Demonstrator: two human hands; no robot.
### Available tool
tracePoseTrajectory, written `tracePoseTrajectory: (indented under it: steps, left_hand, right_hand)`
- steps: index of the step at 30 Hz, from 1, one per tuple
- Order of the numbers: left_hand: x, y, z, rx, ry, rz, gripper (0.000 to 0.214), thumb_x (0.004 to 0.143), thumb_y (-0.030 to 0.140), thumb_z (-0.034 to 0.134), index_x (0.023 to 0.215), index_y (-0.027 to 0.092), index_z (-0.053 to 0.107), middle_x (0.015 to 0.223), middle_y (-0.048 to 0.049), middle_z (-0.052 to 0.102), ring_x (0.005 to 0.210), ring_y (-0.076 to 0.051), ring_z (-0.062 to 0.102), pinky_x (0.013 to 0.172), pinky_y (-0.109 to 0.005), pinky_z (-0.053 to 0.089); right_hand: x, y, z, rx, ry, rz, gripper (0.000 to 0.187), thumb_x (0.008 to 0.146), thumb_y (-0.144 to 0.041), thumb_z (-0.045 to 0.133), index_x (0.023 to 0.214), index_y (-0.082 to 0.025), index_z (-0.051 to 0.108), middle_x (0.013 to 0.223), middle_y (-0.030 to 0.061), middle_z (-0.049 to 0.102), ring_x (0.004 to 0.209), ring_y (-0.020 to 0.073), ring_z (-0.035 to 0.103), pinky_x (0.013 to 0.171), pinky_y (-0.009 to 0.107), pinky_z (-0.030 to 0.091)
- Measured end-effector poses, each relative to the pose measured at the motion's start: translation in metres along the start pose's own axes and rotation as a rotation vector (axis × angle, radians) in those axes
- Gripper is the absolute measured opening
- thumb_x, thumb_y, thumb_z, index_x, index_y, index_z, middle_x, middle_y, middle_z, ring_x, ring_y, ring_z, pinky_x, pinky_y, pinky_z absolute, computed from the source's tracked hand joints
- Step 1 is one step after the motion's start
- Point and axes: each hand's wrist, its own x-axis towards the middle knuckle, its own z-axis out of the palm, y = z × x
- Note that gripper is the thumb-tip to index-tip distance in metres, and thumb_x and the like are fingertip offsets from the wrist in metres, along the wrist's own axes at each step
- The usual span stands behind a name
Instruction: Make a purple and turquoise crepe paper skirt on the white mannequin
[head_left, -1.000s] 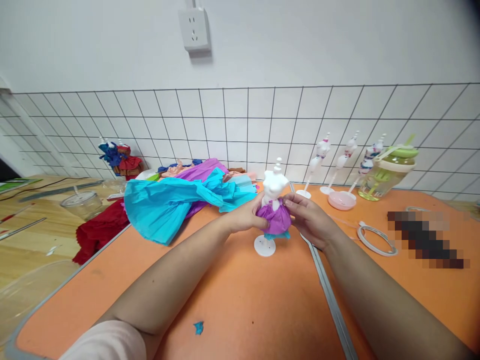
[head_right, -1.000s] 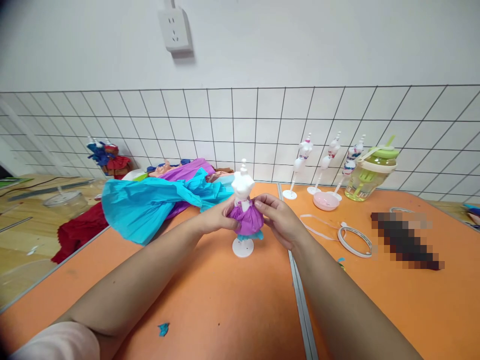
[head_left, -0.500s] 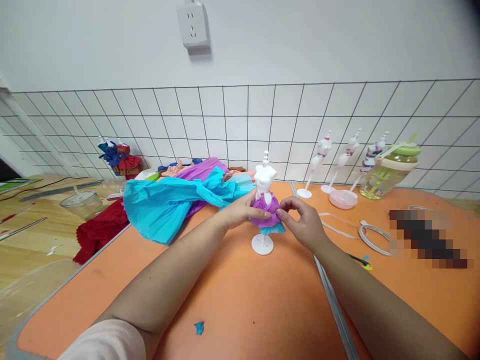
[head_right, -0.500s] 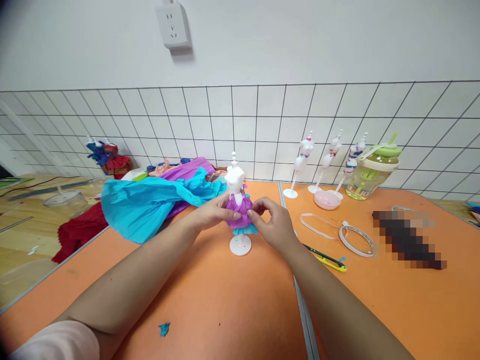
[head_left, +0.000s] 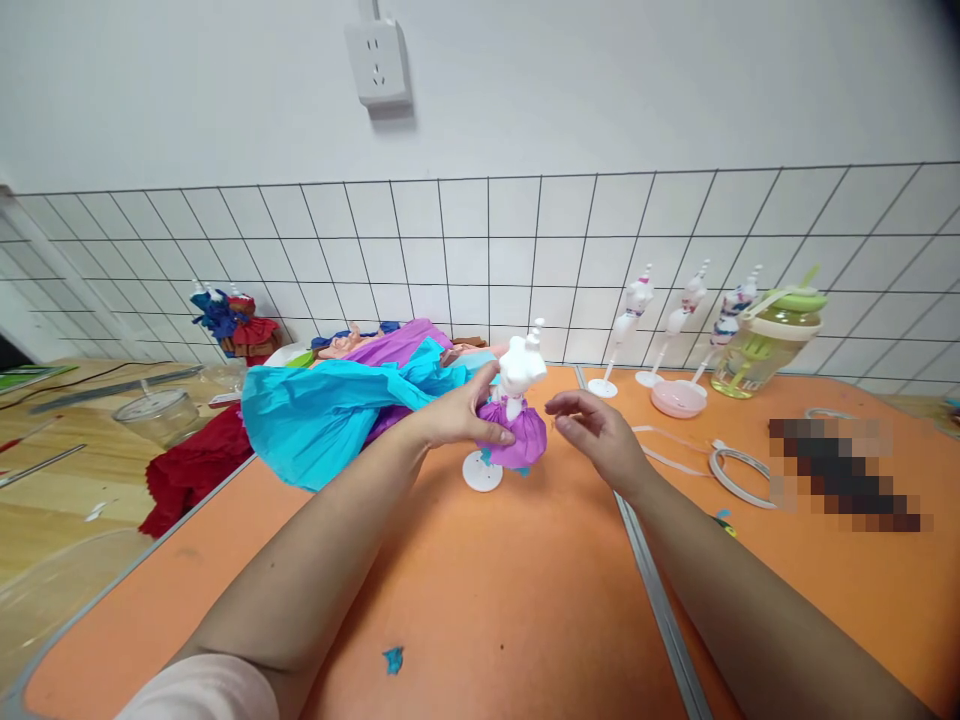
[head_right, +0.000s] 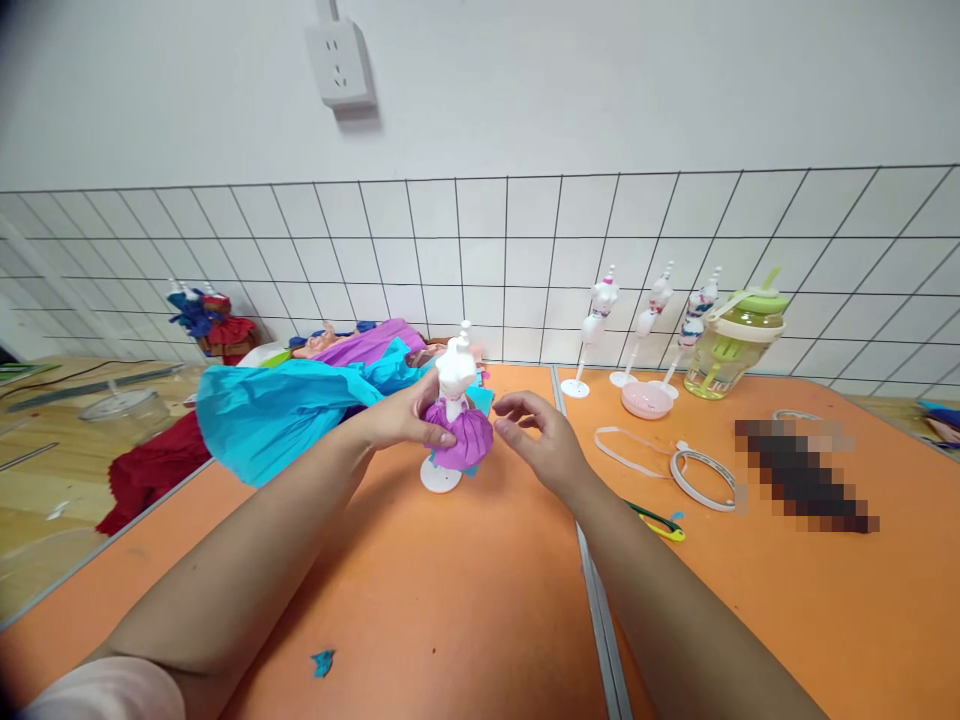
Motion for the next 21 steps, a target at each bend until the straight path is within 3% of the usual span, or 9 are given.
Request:
tracePoseTrajectory:
  steps: [4,8,11,15,17,21]
  left_hand:
    - [0.004,-0.002,0.009,-0.135,-0.088,0.056,0.085,0.061,0.021,0.081,0.136,0.024,0.041,0.104,-0.0051,0.061,0.09,-0.019,0.061,0.078,-0.031,0.05]
    - [0.007,-0.003,0.011,-0.08,-0.106,0.124,0.065,0.062,0.027,0.081,0.122,0.018,0.058,0.109,-0.0098,0.063,0.1,-0.024,0.06,0.09,-0.037,0.047]
    - [0.006,-0.002,0.004,-0.001,-0.108,0.135,0.061,0.064,0.028,0.078,0.121,0.018,0.061,0.117,-0.0112,0.062,0.114,-0.029,0.054,0.1,-0.042,0.04]
    - [0.003,0.004,0.001,-0.045,-0.076,0.128,0.067,0.066,0.03,0.071,0.13,0.021,0.055,0.124,-0.0093,0.058,0.122,-0.03,0.049,0.104,-0.044,0.038]
    - [0.001,0.01,0.005,-0.008,-0.039,0.147,0.064,0.069,0.034,0.069,0.131,0.021,0.054,0.127,-0.0091,0.057,0.123,-0.029,0.048,0.104,-0.043,0.038]
    - [-0.002,0.019,0.016,0.224,0.175,0.127,0.054,0.071,0.033,0.074,0.121,0.019,0.06,0.121,-0.0086,0.061,0.116,-0.028,0.053,0.102,-0.041,0.04]
  right_hand:
    - [-0.003,-0.013,0.006,-0.079,-0.053,-0.019,0.019,0.079,-0.039,0.066,0.092,-0.025,0.063,0.109,0.0043,0.065,0.103,0.0219,0.058,0.087,0.039,0.043]
    - [-0.002,-0.021,0.004,-0.095,-0.041,-0.039,0.015,0.076,-0.035,0.069,0.079,-0.023,0.06,0.114,0.0047,0.063,0.109,0.0235,0.056,0.086,0.039,0.042]
    - [-0.002,-0.022,0.003,-0.111,-0.079,0.008,0.015,0.076,-0.034,0.068,0.076,-0.022,0.059,0.097,0.0023,0.065,0.095,0.0207,0.059,0.083,0.037,0.043]
    - [-0.001,-0.021,0.004,-0.069,-0.092,0.065,0.017,0.078,-0.034,0.067,0.074,-0.022,0.055,0.08,-0.0009,0.061,0.079,0.0167,0.059,0.077,0.034,0.045]
    - [-0.001,-0.02,0.004,-0.066,-0.084,0.062,0.018,0.077,-0.034,0.067,0.073,-0.021,0.054,0.08,-0.0007,0.061,0.078,0.0163,0.058,0.077,0.033,0.045]
    - [-0.001,-0.021,0.003,-0.118,-0.092,0.041,0.018,0.078,-0.034,0.066,0.073,-0.022,0.053,0.083,0.0005,0.063,0.083,0.018,0.059,0.084,0.037,0.045]
